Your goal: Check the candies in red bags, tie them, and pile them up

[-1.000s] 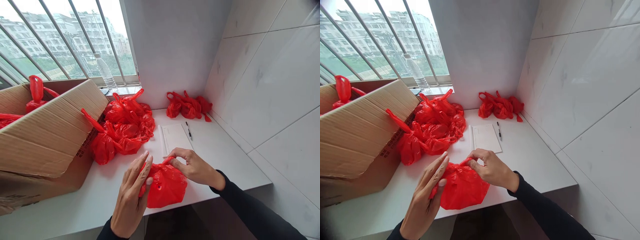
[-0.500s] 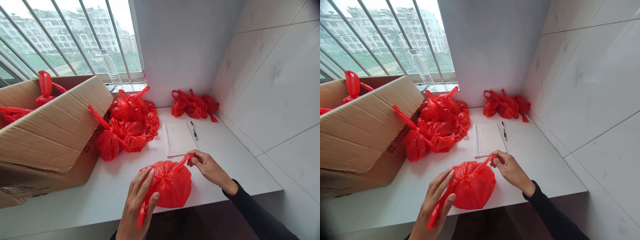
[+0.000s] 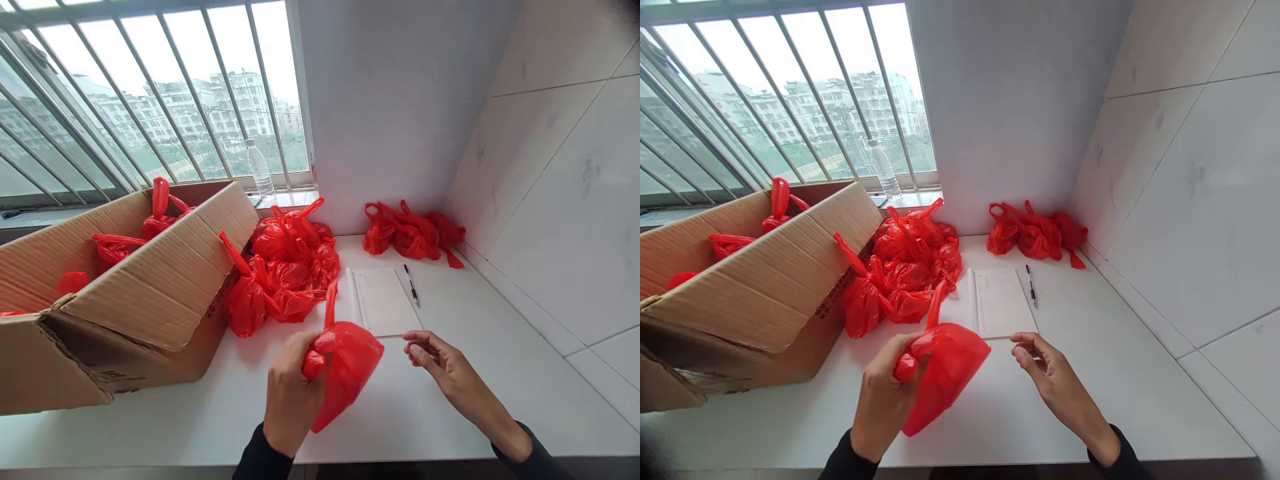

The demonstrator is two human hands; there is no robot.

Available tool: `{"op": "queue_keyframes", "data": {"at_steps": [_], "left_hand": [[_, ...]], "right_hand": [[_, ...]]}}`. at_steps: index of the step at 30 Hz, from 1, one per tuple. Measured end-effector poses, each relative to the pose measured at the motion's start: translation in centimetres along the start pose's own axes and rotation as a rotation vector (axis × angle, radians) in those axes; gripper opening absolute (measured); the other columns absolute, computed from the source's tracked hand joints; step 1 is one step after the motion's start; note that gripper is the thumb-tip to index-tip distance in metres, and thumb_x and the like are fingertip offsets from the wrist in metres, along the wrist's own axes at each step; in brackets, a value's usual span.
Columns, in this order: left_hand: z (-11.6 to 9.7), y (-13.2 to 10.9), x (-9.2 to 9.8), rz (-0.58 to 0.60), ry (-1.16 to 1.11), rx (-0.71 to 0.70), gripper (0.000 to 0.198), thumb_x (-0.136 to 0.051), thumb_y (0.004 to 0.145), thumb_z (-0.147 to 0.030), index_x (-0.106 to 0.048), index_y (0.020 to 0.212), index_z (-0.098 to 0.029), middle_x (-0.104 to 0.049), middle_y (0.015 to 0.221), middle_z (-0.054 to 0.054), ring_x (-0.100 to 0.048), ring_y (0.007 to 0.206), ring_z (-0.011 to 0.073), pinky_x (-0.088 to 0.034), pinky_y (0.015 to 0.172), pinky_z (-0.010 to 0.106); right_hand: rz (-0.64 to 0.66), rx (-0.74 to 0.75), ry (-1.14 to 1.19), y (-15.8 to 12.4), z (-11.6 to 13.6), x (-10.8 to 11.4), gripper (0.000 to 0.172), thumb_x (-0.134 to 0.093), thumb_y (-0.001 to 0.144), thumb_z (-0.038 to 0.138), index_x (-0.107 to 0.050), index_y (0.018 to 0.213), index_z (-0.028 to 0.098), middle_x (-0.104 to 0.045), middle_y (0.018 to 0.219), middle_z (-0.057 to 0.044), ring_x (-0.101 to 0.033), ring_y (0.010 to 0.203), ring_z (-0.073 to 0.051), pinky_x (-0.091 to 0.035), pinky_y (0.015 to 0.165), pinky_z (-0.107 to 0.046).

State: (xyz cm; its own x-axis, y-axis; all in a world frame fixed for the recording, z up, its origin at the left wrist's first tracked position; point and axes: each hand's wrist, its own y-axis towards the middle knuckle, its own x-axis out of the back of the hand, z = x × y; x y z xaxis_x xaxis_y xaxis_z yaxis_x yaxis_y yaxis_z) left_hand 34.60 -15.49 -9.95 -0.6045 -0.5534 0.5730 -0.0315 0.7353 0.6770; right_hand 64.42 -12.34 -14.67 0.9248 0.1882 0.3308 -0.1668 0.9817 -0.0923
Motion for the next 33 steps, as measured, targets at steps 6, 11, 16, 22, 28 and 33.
{"op": "queue_keyframes", "data": {"at_steps": [6,11,16,22,28,33], "left_hand": [[4.1,11.7,4.1,-0.385,0.193,0.210,0.033,-0.057,0.100,-0.039,-0.068,0.120,-0.016,-0.074,0.110,0.013,-0.071,0.109,0.0334,-0.055,0.099,0.051],[7.3,15.3,1.9,-0.404,0.260,0.130,0.067,-0.067,0.090,-0.031,-0.051,0.150,-0.007,-0.047,0.154,0.029,-0.041,0.148,0.0471,-0.031,0.122,0.067],[8.3,9.5,-4.2,-0.363,0.218,-0.050,0.039,-0.055,0.099,-0.027,-0.064,0.135,-0.015,-0.056,0.148,0.021,-0.051,0.142,0.0381,-0.035,0.123,0.058],[9.1,3.8,-10.4,-0.218,0.107,-0.191,0.034,-0.053,0.100,-0.020,-0.065,0.131,-0.024,-0.067,0.133,0.013,-0.061,0.128,0.0315,-0.046,0.114,0.055],[10.5,3.1,-12.5,-0.174,0.015,-0.208,0.038,-0.052,0.100,-0.016,-0.062,0.135,-0.027,-0.069,0.127,0.011,-0.064,0.123,0.0292,-0.054,0.104,0.052],[11.5,3.0,-12.9,-0.197,-0.049,-0.157,0.034,-0.052,0.101,-0.016,-0.063,0.131,-0.025,-0.069,0.120,0.011,-0.065,0.114,0.0278,-0.055,0.097,0.048]], "right_hand": [[-0.034,-0.015,0.023,-0.4,-0.8,0.1,0.051,-0.051,0.101,0.067,-0.062,0.131,0.028,-0.070,0.114,-0.007,-0.066,0.109,-0.025,-0.048,0.106,-0.044],[-0.059,0.025,0.047,0.4,-0.2,0.5,0.047,-0.051,0.102,0.065,-0.065,0.123,0.025,-0.070,0.109,-0.007,-0.065,0.102,-0.024,-0.051,0.102,-0.042],[-0.125,0.091,0.046,3.7,0.7,1.4,0.043,-0.050,0.103,0.059,-0.066,0.121,0.024,-0.071,0.106,-0.007,-0.067,0.095,-0.023,-0.054,0.098,-0.042],[-0.248,0.212,-0.019,13.2,3.1,2.0,0.036,-0.055,0.099,0.047,-0.068,0.118,0.019,-0.071,0.105,-0.008,-0.068,0.097,-0.023,-0.060,0.086,-0.040],[-0.372,0.264,-0.185,25.0,7.0,0.7,0.030,-0.068,0.100,0.034,-0.067,0.125,0.018,-0.068,0.128,-0.010,-0.067,0.114,-0.025,-0.055,0.102,-0.049],[-0.453,0.253,-0.240,31.2,9.9,-0.5,0.034,-0.067,0.103,0.036,-0.064,0.132,0.020,-0.063,0.138,-0.011,-0.066,0.118,-0.026,-0.058,0.100,-0.049]]}}
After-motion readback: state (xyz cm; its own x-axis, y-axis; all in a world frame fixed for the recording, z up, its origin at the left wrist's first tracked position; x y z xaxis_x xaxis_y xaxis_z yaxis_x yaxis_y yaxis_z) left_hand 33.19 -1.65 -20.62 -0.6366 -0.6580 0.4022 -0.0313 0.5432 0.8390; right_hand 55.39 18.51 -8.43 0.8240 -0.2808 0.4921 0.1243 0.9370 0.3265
